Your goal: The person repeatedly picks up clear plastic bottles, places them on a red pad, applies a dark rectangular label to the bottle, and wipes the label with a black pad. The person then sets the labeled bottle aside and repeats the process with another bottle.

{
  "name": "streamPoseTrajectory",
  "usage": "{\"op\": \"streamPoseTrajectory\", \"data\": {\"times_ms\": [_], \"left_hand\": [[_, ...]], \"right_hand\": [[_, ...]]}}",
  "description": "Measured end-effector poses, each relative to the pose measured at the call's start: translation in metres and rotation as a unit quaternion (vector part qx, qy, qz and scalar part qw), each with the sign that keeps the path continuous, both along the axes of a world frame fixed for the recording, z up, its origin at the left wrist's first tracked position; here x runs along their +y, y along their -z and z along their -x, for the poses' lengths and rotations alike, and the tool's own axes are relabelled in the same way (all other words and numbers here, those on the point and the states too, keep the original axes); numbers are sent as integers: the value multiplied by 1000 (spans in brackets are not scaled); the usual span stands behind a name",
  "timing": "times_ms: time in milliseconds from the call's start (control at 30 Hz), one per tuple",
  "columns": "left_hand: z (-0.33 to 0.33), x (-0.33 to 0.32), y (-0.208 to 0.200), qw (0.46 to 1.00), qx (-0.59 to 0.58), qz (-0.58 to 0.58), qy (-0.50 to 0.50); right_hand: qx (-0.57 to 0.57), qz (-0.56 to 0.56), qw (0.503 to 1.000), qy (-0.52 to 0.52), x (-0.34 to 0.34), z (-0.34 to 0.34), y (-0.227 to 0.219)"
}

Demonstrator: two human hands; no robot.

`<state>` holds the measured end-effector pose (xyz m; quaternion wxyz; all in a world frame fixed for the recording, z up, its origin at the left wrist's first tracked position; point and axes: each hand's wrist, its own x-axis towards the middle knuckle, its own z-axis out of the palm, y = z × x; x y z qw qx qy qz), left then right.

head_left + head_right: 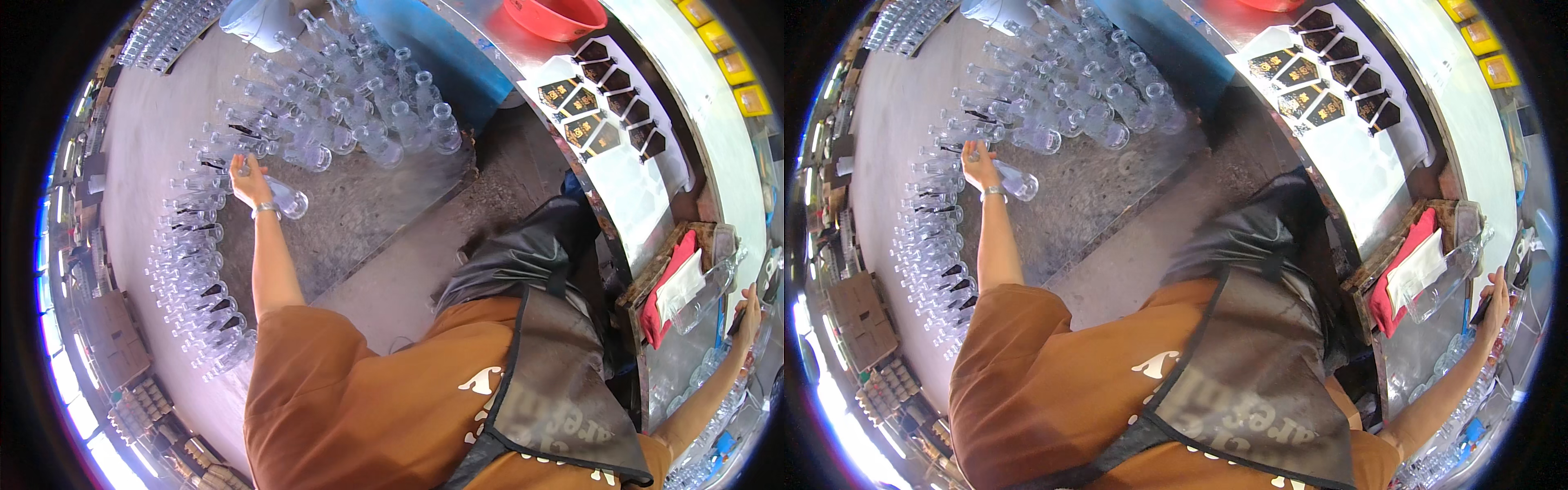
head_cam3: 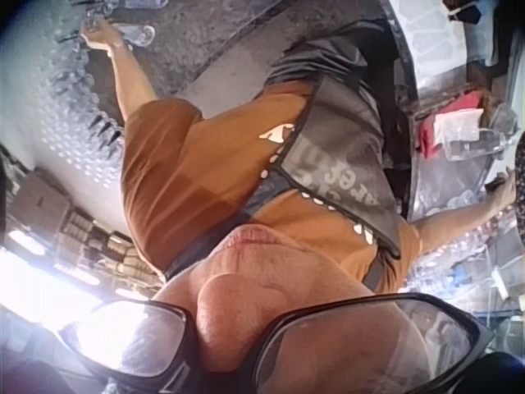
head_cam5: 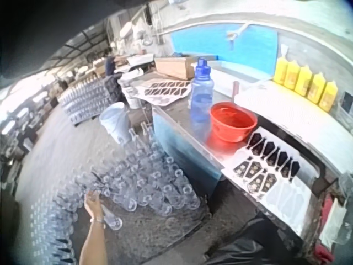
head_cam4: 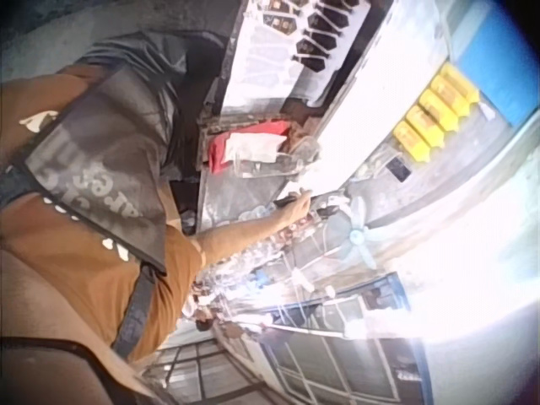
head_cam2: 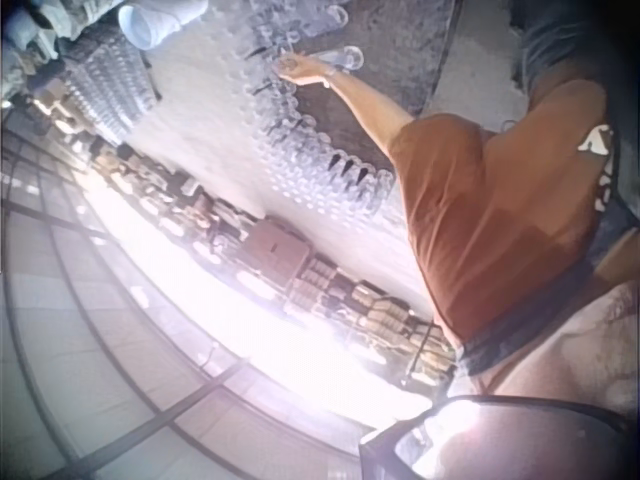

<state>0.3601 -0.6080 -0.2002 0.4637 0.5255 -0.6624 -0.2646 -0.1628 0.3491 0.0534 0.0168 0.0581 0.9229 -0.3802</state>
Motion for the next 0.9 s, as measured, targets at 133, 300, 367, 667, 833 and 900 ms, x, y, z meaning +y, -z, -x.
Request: {"op": "streamPoseTrajectory", "data": {"times_ms": [133,300,367,667,833,900], "left_hand": [[11,-54,20,997,57,22,-46],[9,-86,49,991,-71,36,-104],[39,-82,70,982,-141,42,-118],[5,-124,62,965,-214,-31,-151],[36,-103,-22,953,-101,47,-281],[46,-120,-73,936,-59,272,-215]], "right_hand": [[-1,-12,1000,10,4,0,-1],[25,-11,1000,11,14,-4,-1],[-9,-12,999,44,41,-18,-19],[4,-66,998,-11,-88,-86,-4],[-25,168,985,-7,-113,-141,22],[-12,237,971,-23,-129,-157,35]]}}
